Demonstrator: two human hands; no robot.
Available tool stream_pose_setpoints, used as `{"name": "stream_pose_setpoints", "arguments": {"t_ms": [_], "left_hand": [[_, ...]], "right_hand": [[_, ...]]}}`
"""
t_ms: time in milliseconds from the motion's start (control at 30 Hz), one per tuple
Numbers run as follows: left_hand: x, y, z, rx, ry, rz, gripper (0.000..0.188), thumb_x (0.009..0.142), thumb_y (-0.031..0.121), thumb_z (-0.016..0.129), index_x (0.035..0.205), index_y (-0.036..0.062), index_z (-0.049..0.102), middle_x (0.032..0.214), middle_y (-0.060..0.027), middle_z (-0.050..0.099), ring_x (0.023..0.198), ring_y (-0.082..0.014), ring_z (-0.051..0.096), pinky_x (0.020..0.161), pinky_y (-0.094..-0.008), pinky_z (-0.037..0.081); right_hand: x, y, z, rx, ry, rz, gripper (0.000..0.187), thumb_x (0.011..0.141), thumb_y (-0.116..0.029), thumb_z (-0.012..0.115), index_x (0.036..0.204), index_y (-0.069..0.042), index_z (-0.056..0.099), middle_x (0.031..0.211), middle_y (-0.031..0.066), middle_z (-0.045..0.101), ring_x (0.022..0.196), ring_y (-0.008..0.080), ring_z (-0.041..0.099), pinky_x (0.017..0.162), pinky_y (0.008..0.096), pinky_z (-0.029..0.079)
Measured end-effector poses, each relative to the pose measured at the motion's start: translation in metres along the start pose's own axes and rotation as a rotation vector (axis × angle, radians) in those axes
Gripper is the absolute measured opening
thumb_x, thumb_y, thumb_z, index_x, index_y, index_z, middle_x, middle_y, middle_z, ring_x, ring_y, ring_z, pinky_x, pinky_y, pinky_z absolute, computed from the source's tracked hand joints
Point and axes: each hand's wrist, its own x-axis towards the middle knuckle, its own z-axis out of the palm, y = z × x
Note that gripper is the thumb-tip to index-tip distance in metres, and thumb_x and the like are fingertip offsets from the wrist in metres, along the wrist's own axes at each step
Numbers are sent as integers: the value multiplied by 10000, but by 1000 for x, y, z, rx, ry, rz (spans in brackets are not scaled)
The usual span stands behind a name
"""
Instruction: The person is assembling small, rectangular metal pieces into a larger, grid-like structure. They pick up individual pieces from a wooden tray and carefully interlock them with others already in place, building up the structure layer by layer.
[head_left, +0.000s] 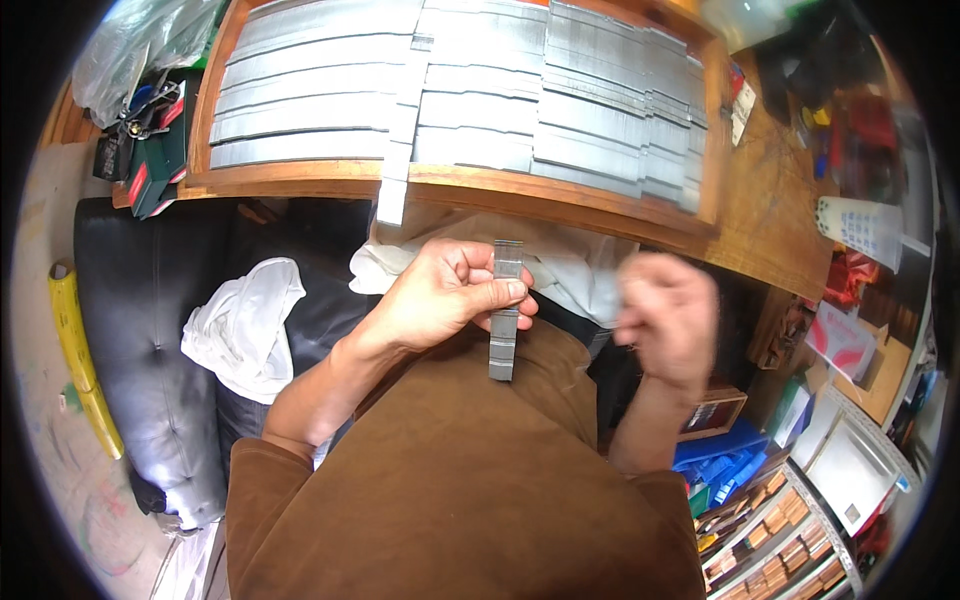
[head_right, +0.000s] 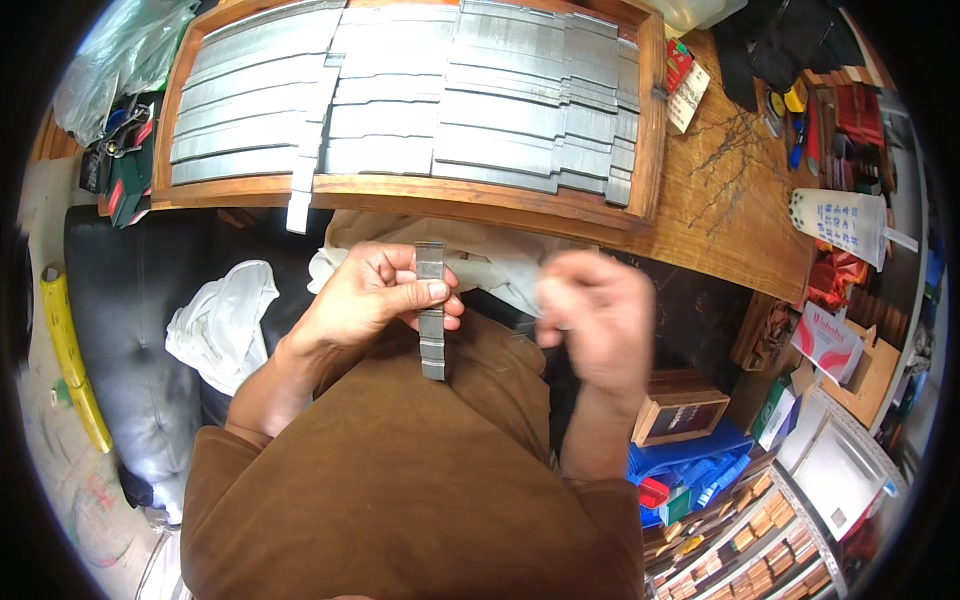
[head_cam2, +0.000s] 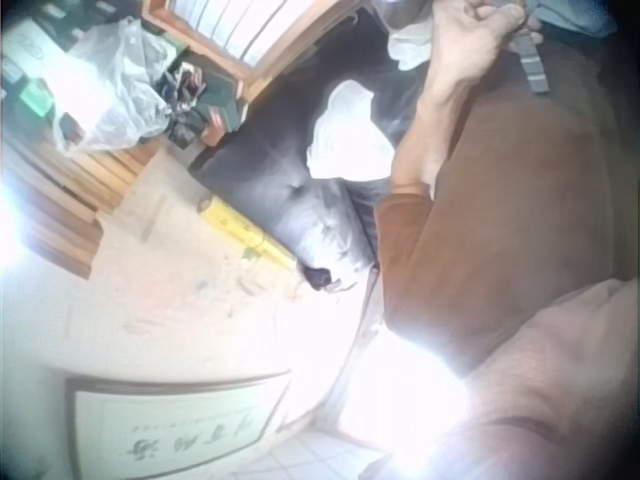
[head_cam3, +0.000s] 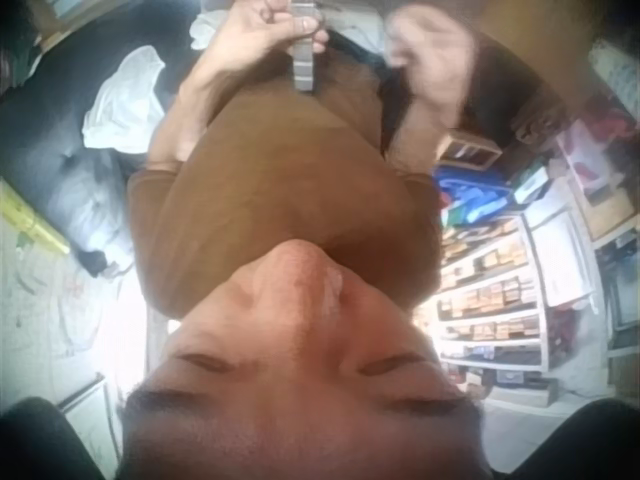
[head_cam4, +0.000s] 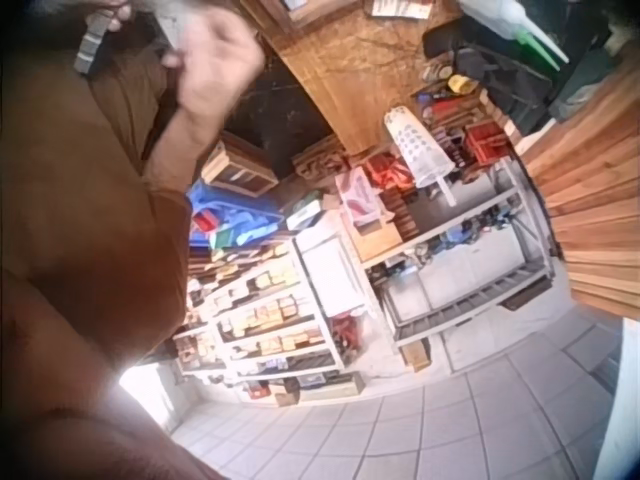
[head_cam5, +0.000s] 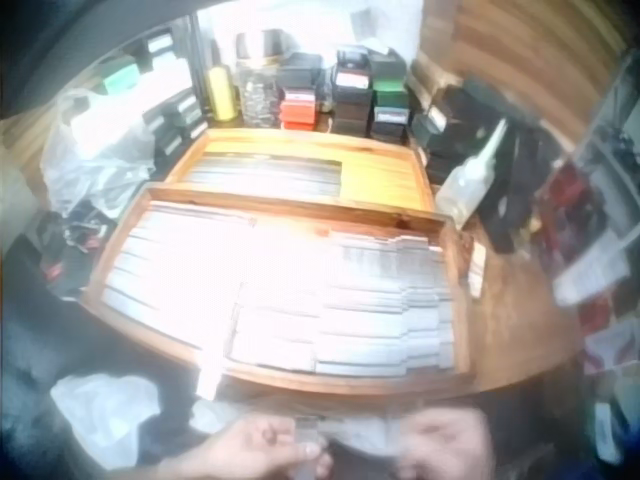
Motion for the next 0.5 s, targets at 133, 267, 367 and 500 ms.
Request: {"name": "stream_pose_setpoints", "arguments": {"t_ms": [133, 267, 367, 500], "left_hand": [[1, 0, -1, -23, -19, 16, 228, 954, 162, 709, 1103, -5, 665, 929, -114, 743, 834, -190, 746, 681, -267, 574], [4, -2, -3, -55, -45, 26, 233, 958, 163, 704, 1106, -13, 663, 935, -116, 741, 842, -192, 747, 694, -272, 579], [3, -1, -2, -39, -44, 14, 231, 962, 154, 696, 1113, -16, 662, 941, -116, 742, 848, -191, 746, 702, -270, 582], [2, 4, 3, 20, -79, -21, 212, 978, 162, 677, 1109, -3, 658, 955, -101, 741, 844, -161, 732, 709, -258, 569]], "right_hand": [[9, -44, -74, 403, 442, -267, 195, 1041, -165, 516, 912, -24, 555, 780, 18, 484, 622, 72, 415, 458, 200, 323], [-4, -29, -94, 485, 335, -224, 182, 1048, -173, 509, 935, -35, 544, 854, 28, 467, 684, 80, 412, 477, 190, 339], [-9, -8, -65, 332, 49, -125, 150, 1026, -133, 526, 942, -11, 555, 817, 31, 476, 623, 70, 427, 445, 184, 362], [5, 19, 3, 87, -83, 159, 132, 950, -111, 673, 939, 20, 675, 748, 27, 632, 570, 59, 542, 496, 176, 436]]}}
